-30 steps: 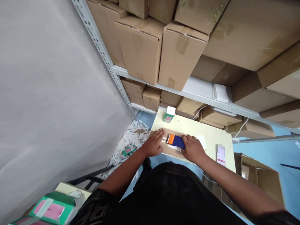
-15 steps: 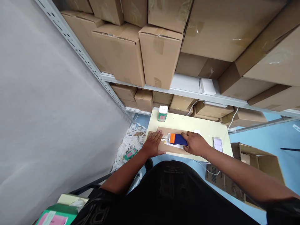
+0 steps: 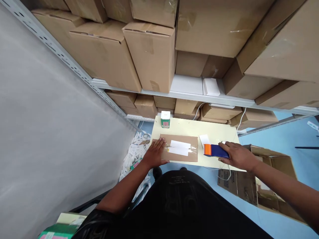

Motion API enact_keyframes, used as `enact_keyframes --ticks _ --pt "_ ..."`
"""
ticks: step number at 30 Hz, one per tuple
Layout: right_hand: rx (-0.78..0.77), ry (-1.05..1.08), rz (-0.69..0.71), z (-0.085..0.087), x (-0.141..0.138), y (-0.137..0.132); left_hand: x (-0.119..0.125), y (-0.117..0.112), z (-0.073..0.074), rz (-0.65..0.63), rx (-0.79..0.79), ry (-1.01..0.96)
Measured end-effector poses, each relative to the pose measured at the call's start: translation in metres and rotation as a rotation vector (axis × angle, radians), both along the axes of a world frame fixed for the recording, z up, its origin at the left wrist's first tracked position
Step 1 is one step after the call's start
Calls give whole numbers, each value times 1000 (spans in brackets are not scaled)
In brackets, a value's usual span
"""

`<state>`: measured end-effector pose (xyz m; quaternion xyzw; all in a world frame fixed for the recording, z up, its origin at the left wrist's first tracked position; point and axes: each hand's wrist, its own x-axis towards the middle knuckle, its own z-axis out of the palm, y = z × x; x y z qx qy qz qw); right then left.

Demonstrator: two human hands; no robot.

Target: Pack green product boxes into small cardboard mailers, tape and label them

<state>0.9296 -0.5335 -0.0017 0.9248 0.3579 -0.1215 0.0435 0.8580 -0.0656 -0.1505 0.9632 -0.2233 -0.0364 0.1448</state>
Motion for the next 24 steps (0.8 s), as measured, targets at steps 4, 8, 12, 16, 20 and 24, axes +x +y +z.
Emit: enact_keyframes --ticks 4,8,12,16,20,24 --pt "-55 20 -105 -10 9 -40 1 0 -1 2 -15 13" --pt "-93 122 -160 -37 17 -45 3 -1 1 7 -38 29" --pt "-129 185 -106 -65 25 -14 4 -4 1 11 -46 26" --pt "-120 207 -110 -80 33 32 4 -3 -1 12 -53 28" --pt "-163 321 -239 -92 38 57 4 -1 -3 12 -52 12" --pt "-65 632 -507 -110 22 39 5 0 -4 16 -63 6"
